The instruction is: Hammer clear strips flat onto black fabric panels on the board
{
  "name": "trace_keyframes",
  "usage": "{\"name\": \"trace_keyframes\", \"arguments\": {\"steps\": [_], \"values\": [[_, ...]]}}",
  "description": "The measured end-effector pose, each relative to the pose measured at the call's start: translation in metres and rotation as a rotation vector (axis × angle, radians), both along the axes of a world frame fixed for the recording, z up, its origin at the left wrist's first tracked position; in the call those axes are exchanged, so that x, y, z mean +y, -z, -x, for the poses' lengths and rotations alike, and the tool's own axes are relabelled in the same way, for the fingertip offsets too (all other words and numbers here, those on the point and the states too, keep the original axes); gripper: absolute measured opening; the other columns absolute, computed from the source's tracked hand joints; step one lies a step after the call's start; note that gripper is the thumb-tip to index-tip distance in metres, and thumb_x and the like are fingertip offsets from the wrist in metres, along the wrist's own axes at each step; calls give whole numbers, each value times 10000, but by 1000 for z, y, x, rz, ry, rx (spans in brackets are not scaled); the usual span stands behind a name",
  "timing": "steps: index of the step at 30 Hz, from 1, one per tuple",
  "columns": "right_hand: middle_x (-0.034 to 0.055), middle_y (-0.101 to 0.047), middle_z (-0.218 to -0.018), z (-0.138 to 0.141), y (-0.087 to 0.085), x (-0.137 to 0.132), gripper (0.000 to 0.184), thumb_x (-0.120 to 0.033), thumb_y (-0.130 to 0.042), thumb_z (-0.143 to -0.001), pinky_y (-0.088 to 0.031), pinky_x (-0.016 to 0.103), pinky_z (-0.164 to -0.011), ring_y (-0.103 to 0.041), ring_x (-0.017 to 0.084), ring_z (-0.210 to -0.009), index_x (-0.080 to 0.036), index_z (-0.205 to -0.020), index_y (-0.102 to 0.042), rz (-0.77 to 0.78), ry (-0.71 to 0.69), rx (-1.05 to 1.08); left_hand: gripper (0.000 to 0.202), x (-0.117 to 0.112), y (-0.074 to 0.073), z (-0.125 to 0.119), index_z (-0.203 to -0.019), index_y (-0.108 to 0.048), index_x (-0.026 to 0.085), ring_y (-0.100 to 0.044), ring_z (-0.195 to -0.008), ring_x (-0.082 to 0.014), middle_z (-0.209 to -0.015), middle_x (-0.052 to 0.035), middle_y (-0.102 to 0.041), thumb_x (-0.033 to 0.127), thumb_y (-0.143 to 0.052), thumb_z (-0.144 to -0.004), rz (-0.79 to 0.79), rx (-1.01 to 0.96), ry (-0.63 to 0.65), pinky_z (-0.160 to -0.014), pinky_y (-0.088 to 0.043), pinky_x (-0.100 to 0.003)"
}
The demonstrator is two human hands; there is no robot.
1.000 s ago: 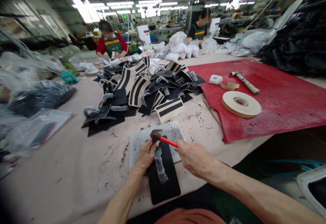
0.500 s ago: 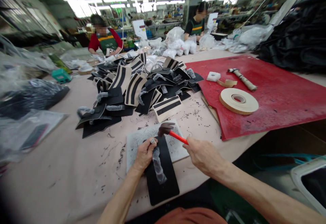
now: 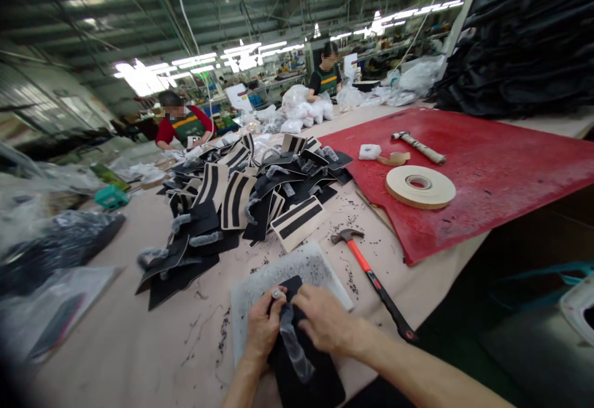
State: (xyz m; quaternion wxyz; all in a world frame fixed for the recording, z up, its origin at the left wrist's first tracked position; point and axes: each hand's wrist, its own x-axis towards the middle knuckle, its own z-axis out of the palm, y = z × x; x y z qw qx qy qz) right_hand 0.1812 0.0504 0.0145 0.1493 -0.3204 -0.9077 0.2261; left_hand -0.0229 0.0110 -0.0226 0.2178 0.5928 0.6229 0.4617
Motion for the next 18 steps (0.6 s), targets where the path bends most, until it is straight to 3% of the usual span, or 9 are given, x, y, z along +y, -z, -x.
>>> {"name": "trace_keyframes", "arguments": {"steps": [3, 5, 7, 9, 11, 13, 15, 18], "values": [[118, -586, -1172, 35, 15, -20, 427, -186, -541, -884, -421, 391, -854, -523, 260, -992, -180, -1311, -547, -36, -7, -65, 263, 0, 0, -1, -954, -765, 208, -755, -836, -238, -923, -65, -796, 388, -576, -922, -13, 42, -28, -772, -617, -354], [124, -601, -1149, 45, 24, -22, 394, -184, -495, -918, -410, 390, -832, -527, 257, -961, -173, -1306, -563, -59, 35, -103, 289, 4, -8, -9, -887, -764, 199, -744, -737, -229, -842, -62, -791, 450, -620, -895, -42, 71, -153, -694, -606, -332], [109, -621, -1096, 47, 30, -20, 342, -178, -485, -923, -400, 369, -803, -541, 243, -928, -191, -1241, -609, -67, 34, -113, 342, 11, -29, -21, -827, -746, 187, -714, -637, -213, -747, -55, -770, 515, -656, -865, -104, 78, -358, -616, -580, -309], [87, -636, -1030, 46, 33, -17, 287, -193, -512, -914, -396, 343, -771, -559, 227, -894, -212, -1166, -650, -56, 27, -103, 373, 19, -60, -31, -846, -734, 179, -707, -636, -208, -738, -55, -765, 546, -668, -857, -201, 58, -528, -621, -572, -302], [64, -654, -960, 43, 32, -12, 250, -221, -548, -903, -403, 316, -743, -584, 212, -855, -218, -1119, -674, -9, 30, -67, 380, 23, -88, -32, -919, -732, 175, -733, -733, -223, -827, -73, -783, 546, -676, -856, -315, 33, -601, -708, -582, -316], [55, -682, -939, 38, 24, -1, 234, -222, -535, -911, -425, 294, -737, -618, 201, -851, -206, -1090, -685, 45, 98, 13, 393, 19, -99, -23, -976, -730, 176, -747, -823, -242, -906, -89, -791, 547, -666, -862, -350, 14, -628, -782, -582, -335], [64, -714, -986, 35, 5, 17, 262, -198, -471, -937, -447, 279, -761, -648, 197, -897, -194, -1089, -684, 68, 283, 102, 396, 5, -87, -5, -969, -731, 177, -752, -827, -252, -891, -89, -792, 549, -634, -876, -259, -8, -655, -772, -581, -340], [88, -732, -1040, 38, -39, 53, 320, -172, -387, -965, -455, 274, -789, -668, 206, -958, -182, -1107, -673, 71, 603, 121, 353, -24, -41, 23, -811, -727, 193, -742, -695, -247, -728, -62, -775, 519, -610, -879, -5, -33, -664, -625, -565, -310]]}}
